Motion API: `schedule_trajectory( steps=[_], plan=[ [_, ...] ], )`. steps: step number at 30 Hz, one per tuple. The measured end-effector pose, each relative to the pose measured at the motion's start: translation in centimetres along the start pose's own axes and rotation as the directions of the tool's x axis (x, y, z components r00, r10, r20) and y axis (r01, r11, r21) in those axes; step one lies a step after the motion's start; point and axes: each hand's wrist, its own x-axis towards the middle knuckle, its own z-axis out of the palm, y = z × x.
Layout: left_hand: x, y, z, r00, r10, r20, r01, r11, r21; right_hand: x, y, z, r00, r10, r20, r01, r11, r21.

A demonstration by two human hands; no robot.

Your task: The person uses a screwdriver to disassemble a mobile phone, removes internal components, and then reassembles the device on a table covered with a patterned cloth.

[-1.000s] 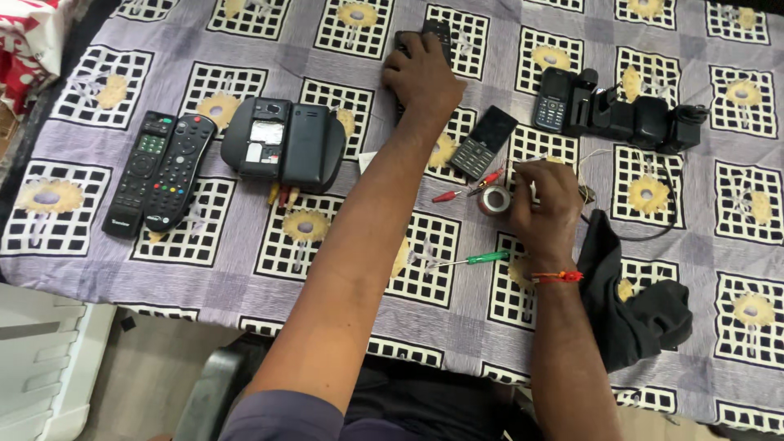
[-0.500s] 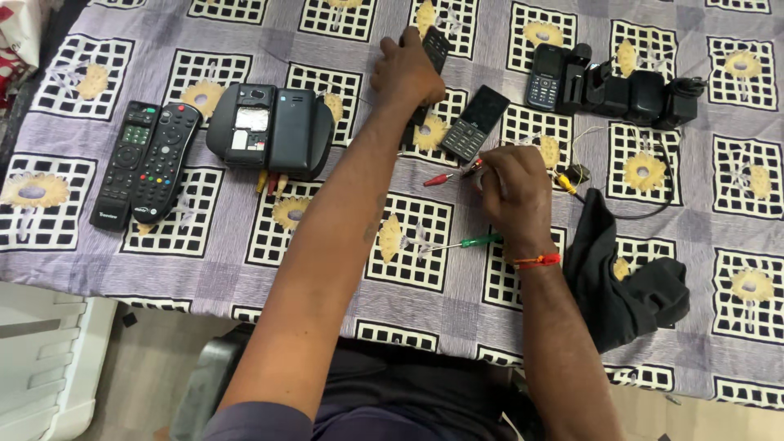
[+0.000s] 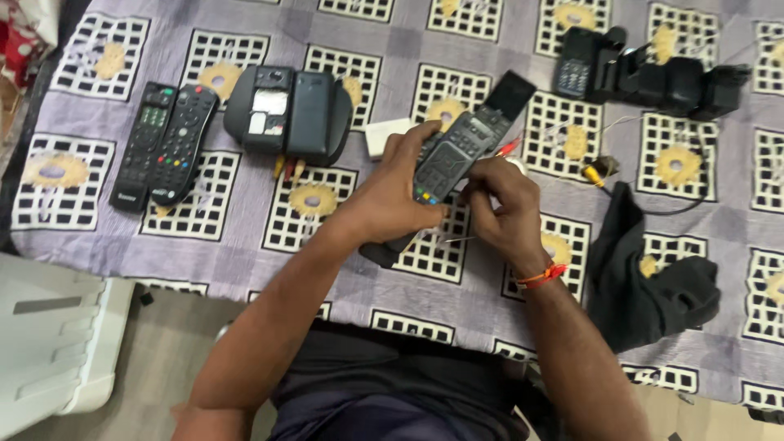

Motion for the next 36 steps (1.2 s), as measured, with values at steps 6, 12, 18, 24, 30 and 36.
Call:
schedule_trajectory(
  steps=[6, 12, 18, 24, 30, 36],
  plan=[
    [-4.6, -0.9, -0.1, 0.98, -0.097, -0.173, 0.115, 0.989, 0.097, -1.0, -1.1, 3.6, 0.88, 0.294, 0.374, -0.449, 0.771, 0.452],
    [-5.3, -2.6, -0.1, 0.97, -0.099, -0.22, 0.145, 0.969, 0.202, -0.3, -2.5, 7.2, 0.763, 0.52, 0.385, -0.646, 0.583, 0.492],
    [-6.4, -2.7, -1.8, 0.985, -0.111, -0.129, 0.131, 0.979, 0.157, -0.5, -3.7, 6.6, 0.735, 0.589, 0.336, -0.671, 0.565, 0.479],
    [-8.3, -4.2, -2.8, 0.99, -0.023, -0.137, 0.035, 0.996, 0.082, -1.8, -4.9, 3.7, 0.627, 0.715, 0.309, -0.779, 0.571, 0.261],
    [-9.2, -4.0, -2.6, 0.982, 0.003, -0.191, 0.034, 0.981, 0.19, -1.6, -5.9, 4.5, 0.623, 0.745, 0.239, -0.78, 0.617, 0.11],
    [-10.1, -2.9, -2.1, 0.972, -0.094, -0.215, 0.109, 0.992, 0.057, -1.1, -7.4, 6.1, 0.637, 0.751, 0.173, -0.767, 0.64, 0.047]
  ],
)
